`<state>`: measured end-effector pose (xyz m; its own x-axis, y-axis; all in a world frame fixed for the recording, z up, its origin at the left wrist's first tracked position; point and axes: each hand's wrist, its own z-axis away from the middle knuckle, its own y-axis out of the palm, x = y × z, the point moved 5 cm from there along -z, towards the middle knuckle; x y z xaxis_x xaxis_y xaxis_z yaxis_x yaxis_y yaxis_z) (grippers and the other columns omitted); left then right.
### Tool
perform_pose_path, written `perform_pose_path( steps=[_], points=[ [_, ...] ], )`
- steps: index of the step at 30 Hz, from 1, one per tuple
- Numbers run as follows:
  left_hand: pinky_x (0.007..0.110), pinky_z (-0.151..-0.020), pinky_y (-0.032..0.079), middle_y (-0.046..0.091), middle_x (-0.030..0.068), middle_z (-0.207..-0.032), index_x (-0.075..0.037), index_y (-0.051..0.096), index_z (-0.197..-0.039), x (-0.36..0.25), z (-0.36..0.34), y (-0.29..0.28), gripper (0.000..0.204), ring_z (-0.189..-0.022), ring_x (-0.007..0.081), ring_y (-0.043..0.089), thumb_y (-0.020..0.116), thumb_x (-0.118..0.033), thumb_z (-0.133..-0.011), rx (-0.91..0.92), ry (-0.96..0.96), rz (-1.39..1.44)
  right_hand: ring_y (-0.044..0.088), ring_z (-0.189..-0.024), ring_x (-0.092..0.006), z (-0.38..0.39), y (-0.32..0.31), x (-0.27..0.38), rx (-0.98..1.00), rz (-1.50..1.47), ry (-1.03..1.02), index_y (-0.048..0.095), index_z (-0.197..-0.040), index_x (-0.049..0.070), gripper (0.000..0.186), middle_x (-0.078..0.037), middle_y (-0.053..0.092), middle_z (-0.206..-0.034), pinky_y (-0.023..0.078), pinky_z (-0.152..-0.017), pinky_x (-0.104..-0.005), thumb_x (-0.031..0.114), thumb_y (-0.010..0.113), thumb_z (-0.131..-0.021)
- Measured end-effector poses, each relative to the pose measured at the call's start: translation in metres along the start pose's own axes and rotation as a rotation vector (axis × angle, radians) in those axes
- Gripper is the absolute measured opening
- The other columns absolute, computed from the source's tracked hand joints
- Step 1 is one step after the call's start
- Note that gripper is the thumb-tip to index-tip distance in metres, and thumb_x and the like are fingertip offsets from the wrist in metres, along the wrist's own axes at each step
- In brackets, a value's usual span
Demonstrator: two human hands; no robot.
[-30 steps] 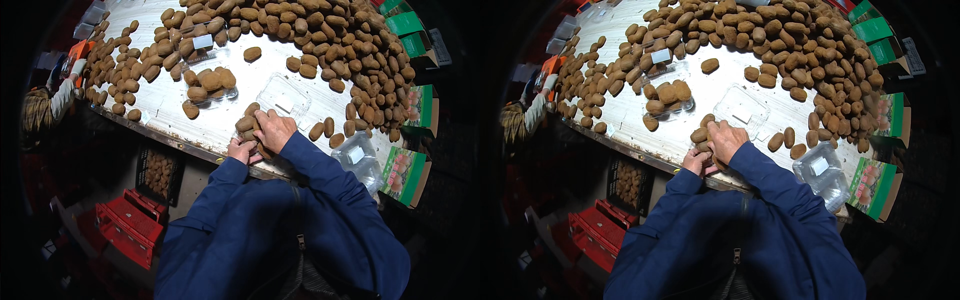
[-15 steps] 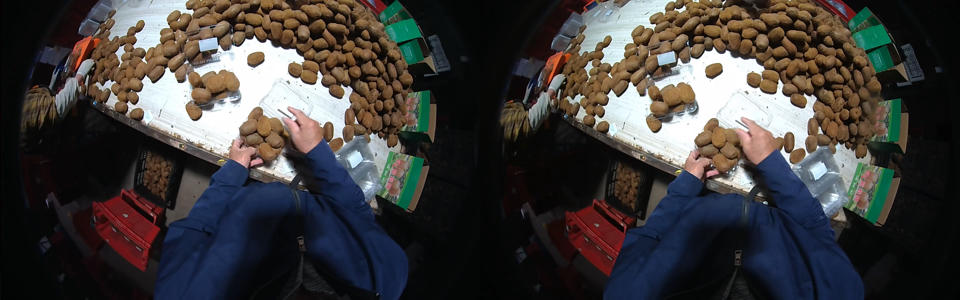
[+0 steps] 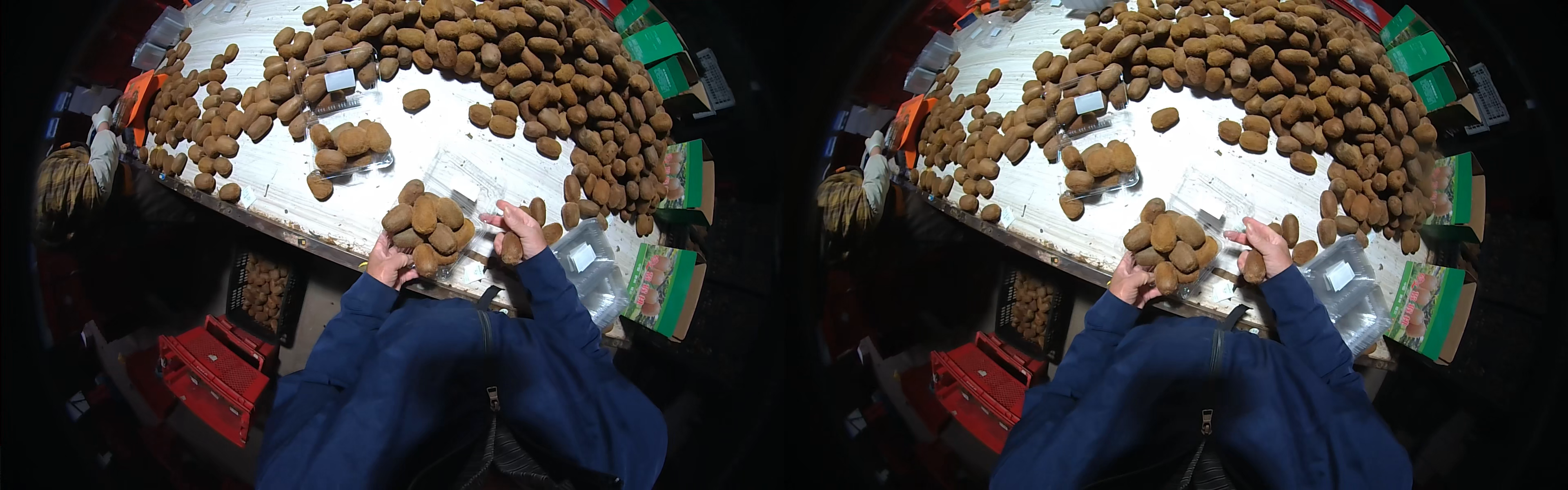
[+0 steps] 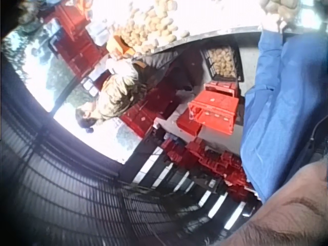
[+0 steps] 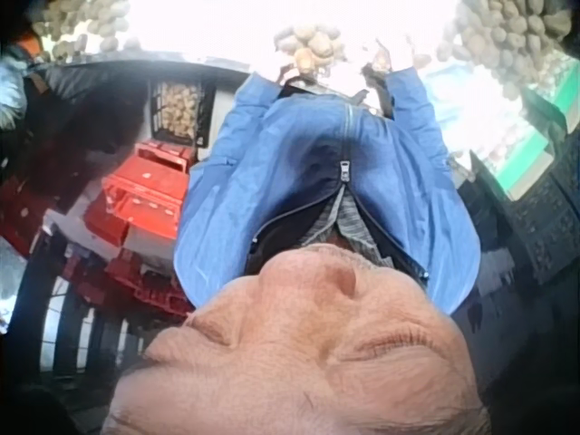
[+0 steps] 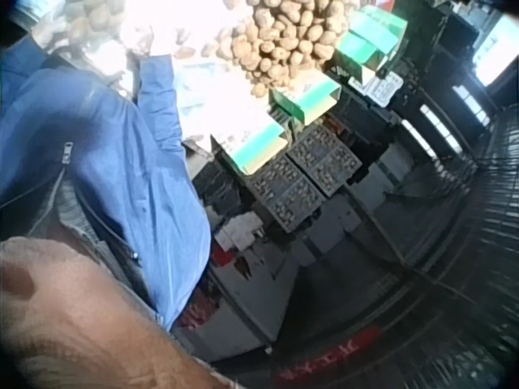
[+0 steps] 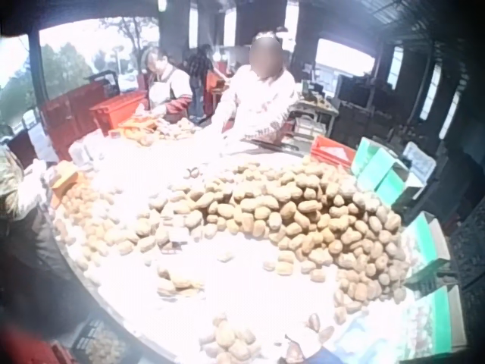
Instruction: The person picks kiwis from a large pile on a table and places them into clear plastic trays. They arrange the fruit by hand, then close the tray lids and set the filled trays aside. The process repeats continuously with multiple trays being filled.
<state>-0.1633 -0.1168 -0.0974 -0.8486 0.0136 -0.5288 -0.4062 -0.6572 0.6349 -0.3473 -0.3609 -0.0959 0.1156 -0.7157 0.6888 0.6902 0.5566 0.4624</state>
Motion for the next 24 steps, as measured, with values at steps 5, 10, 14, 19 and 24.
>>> perform_pose_path(
  steps=[5,10,14,19,24],
  points=[
    [0.037,-0.074,0.07,0.059,0.0186,-0.142,-0.01,0.03,-0.159,-0.016,0.019,0.002,0.078,-0.113,0.0306,0.073,0.055,0.006,-0.087,0.012,0.064,-0.018,0.066,-0.064,-0.0205,0.016,0.058,0.036,0.104,0.173,-0.241,0.03,-0.162,-0.004,0.066,-0.022,0.069,-0.114,0.056,-0.061,-0.0295,0.017,0.06,-0.108],
    [0.043,-0.079,0.07,0.062,0.0219,-0.134,-0.002,0.032,-0.154,-0.027,0.033,-0.01,0.07,-0.113,0.0325,0.073,0.054,0.006,-0.089,-0.107,0.05,0.104,0.077,-0.082,-0.0252,0.065,0.144,0.053,0.203,1.357,-0.848,0.069,-0.141,0.031,0.073,-0.022,0.058,-0.148,0.06,-0.067,-0.0304,-0.011,0.065,-0.08],
    [0.047,-0.085,0.069,0.061,0.0234,-0.134,-0.001,0.032,-0.153,-0.053,0.047,-0.02,0.067,-0.114,0.0357,0.072,0.051,0.008,-0.089,-0.121,0.17,0.038,0.075,-0.079,-0.0235,0.065,0.172,0.051,0.151,1.488,-0.889,0.07,-0.139,0.03,0.077,-0.022,0.054,-0.153,0.059,-0.064,-0.0315,-0.014,0.068,-0.075],
    [0.051,-0.089,0.067,0.056,0.0259,-0.141,-0.003,0.032,-0.155,-0.066,0.048,-0.03,0.07,-0.118,0.0396,0.069,0.049,0.012,-0.089,-0.045,0.242,0.152,0.074,-0.081,-0.0231,0.057,0.179,0.061,0.153,1.332,-0.964,0.07,-0.138,0.018,0.073,-0.023,0.055,-0.152,0.058,-0.069,-0.0295,-0.018,0.066,-0.075],
    [0.058,-0.092,0.064,0.054,0.0266,-0.142,-0.001,0.032,-0.155,-0.074,0.045,-0.046,0.07,-0.122,0.0424,0.066,0.051,0.013,-0.089,0.061,0.3,0.242,0.074,-0.108,-0.0274,0.047,0.192,0.063,0.228,1.268,-0.951,0.069,-0.137,0.01,0.058,-0.026,0.059,-0.148,0.056,-0.084,-0.0283,-0.019,0.061,-0.088]
  ],
)
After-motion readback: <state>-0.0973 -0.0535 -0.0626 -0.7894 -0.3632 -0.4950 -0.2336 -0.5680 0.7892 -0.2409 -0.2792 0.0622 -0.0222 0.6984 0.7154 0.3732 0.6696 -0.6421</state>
